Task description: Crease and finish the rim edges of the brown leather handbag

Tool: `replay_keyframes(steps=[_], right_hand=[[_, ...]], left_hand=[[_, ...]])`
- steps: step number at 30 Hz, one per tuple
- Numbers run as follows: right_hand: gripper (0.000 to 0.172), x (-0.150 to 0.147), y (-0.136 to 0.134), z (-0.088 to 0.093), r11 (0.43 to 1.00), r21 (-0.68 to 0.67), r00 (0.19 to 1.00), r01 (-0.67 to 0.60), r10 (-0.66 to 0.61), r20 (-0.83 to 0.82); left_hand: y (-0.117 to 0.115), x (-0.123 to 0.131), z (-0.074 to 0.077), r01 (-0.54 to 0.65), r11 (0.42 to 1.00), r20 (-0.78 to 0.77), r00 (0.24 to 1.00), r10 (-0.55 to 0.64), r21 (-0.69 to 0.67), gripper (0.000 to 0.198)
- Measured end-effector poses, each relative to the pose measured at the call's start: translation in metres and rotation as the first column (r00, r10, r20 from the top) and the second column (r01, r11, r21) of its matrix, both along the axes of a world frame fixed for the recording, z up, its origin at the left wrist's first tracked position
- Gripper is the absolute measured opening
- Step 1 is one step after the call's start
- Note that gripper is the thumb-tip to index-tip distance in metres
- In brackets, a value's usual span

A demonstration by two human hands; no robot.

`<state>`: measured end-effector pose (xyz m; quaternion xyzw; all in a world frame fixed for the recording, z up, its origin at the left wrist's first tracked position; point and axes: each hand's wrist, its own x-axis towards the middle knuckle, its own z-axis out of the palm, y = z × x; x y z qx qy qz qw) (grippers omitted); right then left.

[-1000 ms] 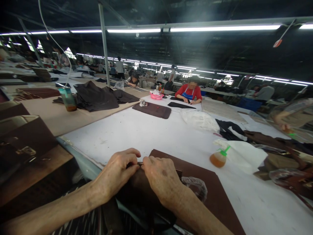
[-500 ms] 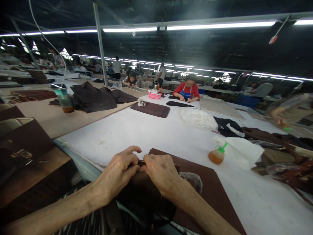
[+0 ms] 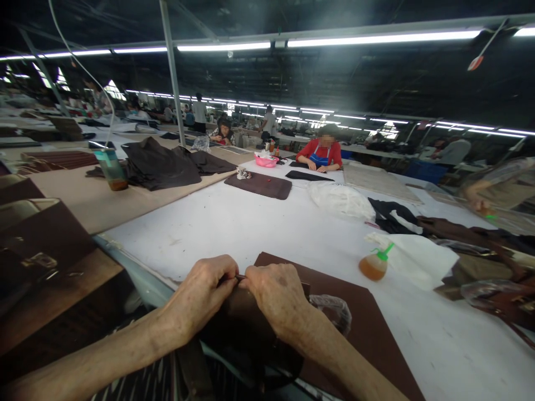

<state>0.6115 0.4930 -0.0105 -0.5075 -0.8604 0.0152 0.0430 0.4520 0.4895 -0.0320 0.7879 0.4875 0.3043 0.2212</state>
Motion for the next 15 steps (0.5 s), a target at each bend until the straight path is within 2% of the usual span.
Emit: replay_keyframes(steps=[4, 7, 10, 15], right_hand=[[0.032, -0.005, -0.002, 0.009, 0.998, -0.025, 0.999, 0.051, -0.051, 0.018], [0.026, -0.009, -0.003, 0.013, 0.997, -0.063, 0.999, 0.053, -0.053, -0.011], [0.016, -0.011, -0.001, 0.009, 0.999, -0.03, 1.0, -0.015, 0.015, -0.001], [0.009, -0.016, 0.009, 0.006, 0.99, 0.004, 0.984, -0.14, 0.139, 0.115]], left_hand=[[0.0, 0.0, 0.0, -0.006, 1.0, 0.005, 1.0, 0.006, 0.01, 0.016], [0.0, -0.001, 0.0, -0.016, 1.0, 0.007, 1.0, 0.016, 0.006, 0.016], [0.0, -0.004, 0.0, -0.023, 1.0, 0.017, 1.0, 0.023, 0.011, 0.016], [0.002, -0.013, 0.0, -0.07, 0.997, 0.09, 0.993, 0.071, -0.012, 0.014]])
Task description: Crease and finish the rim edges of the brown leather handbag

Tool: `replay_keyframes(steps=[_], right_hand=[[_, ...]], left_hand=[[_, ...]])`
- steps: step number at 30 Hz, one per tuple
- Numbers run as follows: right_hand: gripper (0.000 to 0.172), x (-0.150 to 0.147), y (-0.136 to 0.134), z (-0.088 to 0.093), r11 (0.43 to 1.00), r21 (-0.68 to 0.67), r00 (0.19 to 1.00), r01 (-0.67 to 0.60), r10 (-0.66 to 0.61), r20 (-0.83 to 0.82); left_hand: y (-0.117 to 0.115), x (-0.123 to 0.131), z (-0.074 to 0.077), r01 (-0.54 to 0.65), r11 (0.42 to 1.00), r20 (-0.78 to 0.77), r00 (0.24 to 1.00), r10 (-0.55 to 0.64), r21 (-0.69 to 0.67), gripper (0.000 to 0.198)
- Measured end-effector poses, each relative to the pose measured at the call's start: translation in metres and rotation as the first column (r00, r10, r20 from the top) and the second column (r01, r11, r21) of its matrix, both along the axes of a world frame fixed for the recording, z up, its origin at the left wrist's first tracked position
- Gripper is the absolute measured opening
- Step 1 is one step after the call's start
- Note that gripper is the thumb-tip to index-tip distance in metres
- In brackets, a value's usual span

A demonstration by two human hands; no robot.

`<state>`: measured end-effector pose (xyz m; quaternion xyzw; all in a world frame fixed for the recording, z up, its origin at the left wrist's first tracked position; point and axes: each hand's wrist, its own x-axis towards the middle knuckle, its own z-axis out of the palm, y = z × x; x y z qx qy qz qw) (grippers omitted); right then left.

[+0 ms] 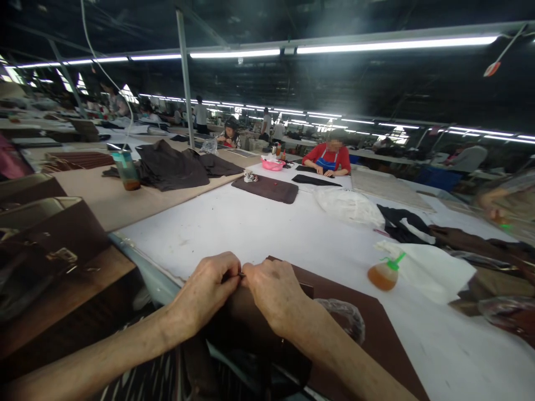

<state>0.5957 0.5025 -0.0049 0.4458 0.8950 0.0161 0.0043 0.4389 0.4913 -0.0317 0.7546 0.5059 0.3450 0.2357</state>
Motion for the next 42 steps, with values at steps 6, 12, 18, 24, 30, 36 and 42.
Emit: replay_keyframes(steps=[6, 12, 18, 24, 30, 36, 42], right_hand=[[0.016, -0.013, 0.002, 0.007, 1.0, 0.018, 0.998, -0.024, 0.023, 0.052], [0.018, -0.033, -0.002, 0.023, 0.997, 0.054, 0.986, 0.056, -0.064, 0.156], [0.02, -0.066, 0.006, 0.066, 0.992, -0.094, 0.966, 0.083, -0.057, 0.25], [0.015, -0.08, 0.0, 0.084, 0.993, -0.111, 0.964, 0.05, -0.019, 0.267], [0.021, -0.062, -0.017, 0.064, 0.996, -0.061, 0.975, 0.072, -0.057, 0.215], [0.025, -0.033, -0.016, 0.007, 0.994, -0.056, 0.988, 0.09, -0.082, 0.133], [0.029, -0.015, -0.008, 0.049, 0.984, 0.092, 0.974, 0.155, -0.168, 0.15]], left_hand=[[-0.001, -0.018, 0.019, 0.063, 0.973, 0.373, 0.927, 0.026, -0.224, 0.021], [-0.029, -0.062, 0.033, -0.08, 0.981, 0.373, 0.917, 0.141, -0.174, 0.024], [-0.064, -0.07, 0.004, -0.028, 0.893, 0.477, 0.837, 0.266, -0.45, 0.082], [-0.033, -0.105, -0.01, 0.215, 0.725, 0.592, 0.742, 0.315, -0.655, 0.084], [-0.012, -0.146, 0.005, 0.408, 0.602, 0.51, 0.86, -0.002, -0.686, 0.047], [-0.017, -0.125, -0.008, 0.328, 0.68, 0.401, 0.914, -0.055, -0.655, 0.047], [-0.009, -0.112, 0.043, 0.413, 0.693, 0.44, 0.885, -0.152, -0.591, 0.045]])
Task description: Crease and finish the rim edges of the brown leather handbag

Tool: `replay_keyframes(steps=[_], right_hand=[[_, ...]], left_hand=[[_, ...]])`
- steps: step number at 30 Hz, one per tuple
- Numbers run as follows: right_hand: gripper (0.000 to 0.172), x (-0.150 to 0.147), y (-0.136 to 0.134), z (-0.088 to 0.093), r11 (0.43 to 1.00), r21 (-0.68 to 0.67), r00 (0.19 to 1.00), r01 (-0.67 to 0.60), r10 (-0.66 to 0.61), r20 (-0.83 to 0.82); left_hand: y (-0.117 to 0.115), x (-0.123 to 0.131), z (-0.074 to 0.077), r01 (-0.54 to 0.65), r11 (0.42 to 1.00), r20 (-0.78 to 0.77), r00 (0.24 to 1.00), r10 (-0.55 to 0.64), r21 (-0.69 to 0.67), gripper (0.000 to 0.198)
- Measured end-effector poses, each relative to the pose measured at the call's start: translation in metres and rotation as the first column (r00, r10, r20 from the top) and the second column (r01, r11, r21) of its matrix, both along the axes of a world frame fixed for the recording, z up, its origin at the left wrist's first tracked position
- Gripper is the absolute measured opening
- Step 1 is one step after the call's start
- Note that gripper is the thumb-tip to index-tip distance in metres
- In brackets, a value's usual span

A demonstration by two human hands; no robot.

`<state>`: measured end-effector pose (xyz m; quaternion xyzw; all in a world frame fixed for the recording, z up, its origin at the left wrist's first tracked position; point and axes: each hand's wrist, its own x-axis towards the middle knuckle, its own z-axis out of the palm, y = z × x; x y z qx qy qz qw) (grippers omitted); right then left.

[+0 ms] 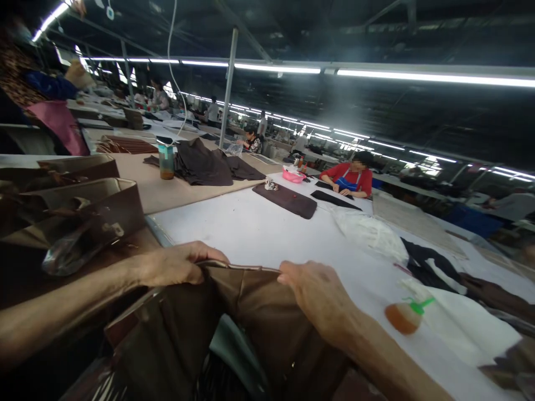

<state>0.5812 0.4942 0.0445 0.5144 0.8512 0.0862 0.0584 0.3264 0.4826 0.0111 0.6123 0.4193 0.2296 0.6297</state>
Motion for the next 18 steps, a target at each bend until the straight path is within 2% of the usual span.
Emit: replay_keyframes(steps=[2, 4, 6, 10, 12, 14, 16, 18], right_hand=[[0.025, 0.006, 0.006, 0.022, 0.998, 0.067, 1.0, 0.007, -0.009, 0.023], [0.022, 0.014, 0.013, 0.025, 0.992, 0.129, 0.999, 0.009, -0.015, 0.048], [0.022, 0.025, 0.019, 0.007, 0.986, 0.164, 0.998, 0.001, -0.01, 0.056], [0.027, 0.055, 0.025, -0.057, 0.975, 0.219, 0.996, -0.022, 0.041, -0.082], [0.026, 0.067, 0.025, -0.078, 0.955, 0.292, 0.987, -0.05, 0.092, -0.132], [0.02, 0.072, 0.023, -0.086, 0.927, 0.366, 0.985, -0.079, 0.13, -0.117], [0.013, 0.066, 0.02, -0.085, 0.902, 0.424, 0.991, -0.085, 0.122, -0.06], [0.027, 0.054, 0.018, -0.08, 0.89, 0.456, 0.999, -0.024, 0.042, -0.03]], left_hand=[[0.012, 0.004, 0.021, 0.042, 0.997, -0.013, 0.999, -0.042, 0.06, 0.047], [0.027, 0.011, 0.025, 0.084, 0.99, -0.028, 0.996, -0.081, 0.113, 0.05], [0.042, 0.02, 0.011, 0.128, 0.983, -0.047, 0.991, -0.122, 0.135, 0.054], [0.064, 0.038, -0.027, 0.17, 0.972, -0.142, 0.979, -0.147, 0.161, 0.053], [0.067, 0.046, -0.035, 0.191, 0.963, -0.163, 0.973, -0.161, 0.189, 0.051], [0.067, 0.054, -0.035, 0.193, 0.961, -0.169, 0.972, -0.16, 0.197, 0.051], [0.065, 0.061, -0.032, 0.176, 0.965, -0.158, 0.977, -0.146, 0.192, 0.051], [0.062, 0.065, -0.031, 0.152, 0.968, -0.132, 0.983, -0.128, 0.2, 0.049]])
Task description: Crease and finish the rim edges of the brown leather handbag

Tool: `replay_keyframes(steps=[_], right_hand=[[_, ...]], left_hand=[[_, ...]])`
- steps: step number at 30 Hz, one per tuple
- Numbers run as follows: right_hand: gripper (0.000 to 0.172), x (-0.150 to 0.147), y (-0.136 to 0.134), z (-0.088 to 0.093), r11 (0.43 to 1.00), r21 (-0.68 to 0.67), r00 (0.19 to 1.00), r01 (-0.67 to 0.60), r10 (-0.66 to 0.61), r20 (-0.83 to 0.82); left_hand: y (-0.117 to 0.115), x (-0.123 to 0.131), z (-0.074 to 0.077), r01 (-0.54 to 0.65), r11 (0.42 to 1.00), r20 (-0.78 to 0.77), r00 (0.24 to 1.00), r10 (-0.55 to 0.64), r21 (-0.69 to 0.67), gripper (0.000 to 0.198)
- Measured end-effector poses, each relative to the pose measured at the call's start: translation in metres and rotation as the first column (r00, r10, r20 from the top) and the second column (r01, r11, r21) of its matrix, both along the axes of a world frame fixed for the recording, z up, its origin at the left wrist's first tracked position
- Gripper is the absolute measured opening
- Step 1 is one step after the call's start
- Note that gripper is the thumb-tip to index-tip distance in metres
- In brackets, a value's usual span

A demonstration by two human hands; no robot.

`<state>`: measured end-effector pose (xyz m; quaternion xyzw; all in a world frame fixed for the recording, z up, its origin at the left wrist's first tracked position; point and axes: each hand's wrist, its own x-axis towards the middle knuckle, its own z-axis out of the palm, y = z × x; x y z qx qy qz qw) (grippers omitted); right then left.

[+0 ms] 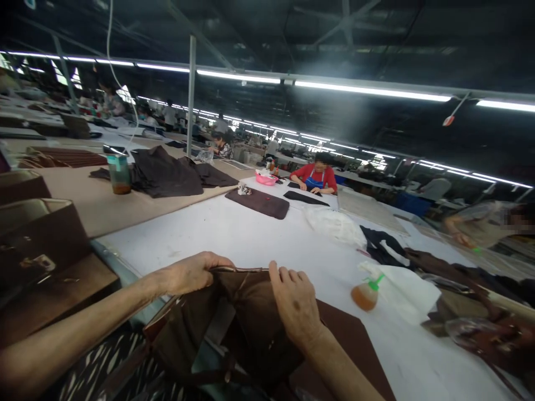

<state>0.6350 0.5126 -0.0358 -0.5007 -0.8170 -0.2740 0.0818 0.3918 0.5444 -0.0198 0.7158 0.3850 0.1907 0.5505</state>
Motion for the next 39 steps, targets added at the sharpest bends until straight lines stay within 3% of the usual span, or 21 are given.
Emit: replay_keyframes(steps=[4, 7, 11, 15, 23, 27, 32, 37, 39], right_hand=[[0.032, -0.026, -0.001, 0.005, 0.981, -0.115, 0.965, 0.158, -0.178, -0.192], [0.025, -0.033, 0.001, 0.005, 0.973, -0.213, 0.924, 0.094, -0.165, -0.346], [0.019, -0.029, 0.006, 0.005, 0.972, -0.233, 0.897, -0.034, -0.073, -0.436], [0.018, -0.025, 0.011, 0.004, 0.968, -0.228, 0.866, -0.102, -0.026, -0.499], [0.028, -0.029, 0.011, 0.002, 0.983, -0.185, 0.928, -0.01, -0.059, -0.367], [0.023, -0.033, 0.013, -0.001, 0.998, -0.061, 0.971, 0.032, -0.046, -0.234], [0.012, -0.04, 0.017, 0.004, 0.998, 0.03, 0.99, -0.046, 0.05, -0.129], [0.009, -0.048, 0.019, 0.012, 0.982, -0.078, 0.97, -0.173, 0.156, -0.189], [0.02, -0.049, 0.02, 0.014, 0.971, -0.117, 0.961, -0.207, 0.18, -0.211]], left_hand=[[0.0, -0.002, -0.001, -0.029, 0.997, 0.025, 0.999, 0.031, -0.073, 0.047], [0.004, -0.013, 0.001, -0.035, 0.985, 0.05, 0.998, 0.044, -0.166, 0.046], [0.01, -0.025, 0.005, 0.04, 0.978, 0.136, 0.991, -0.012, -0.204, 0.045], [0.013, -0.026, 0.005, 0.058, 0.978, 0.124, 0.992, -0.033, -0.2, 0.046], [0.012, -0.024, 0.004, 0.047, 0.986, 0.092, 0.995, -0.033, -0.159, 0.046], [0.01, -0.024, 0.003, 0.015, 0.985, 0.102, 0.995, 0.003, -0.171, 0.047], [0.007, -0.02, 0.002, 0.007, 0.984, 0.1, 0.995, 0.01, -0.176, 0.046], [0.009, -0.02, -0.001, 0.038, 0.988, 0.107, 0.994, -0.022, -0.152, 0.046], [0.01, -0.021, -0.002, 0.047, 0.988, 0.115, 0.993, -0.031, -0.144, 0.046]])
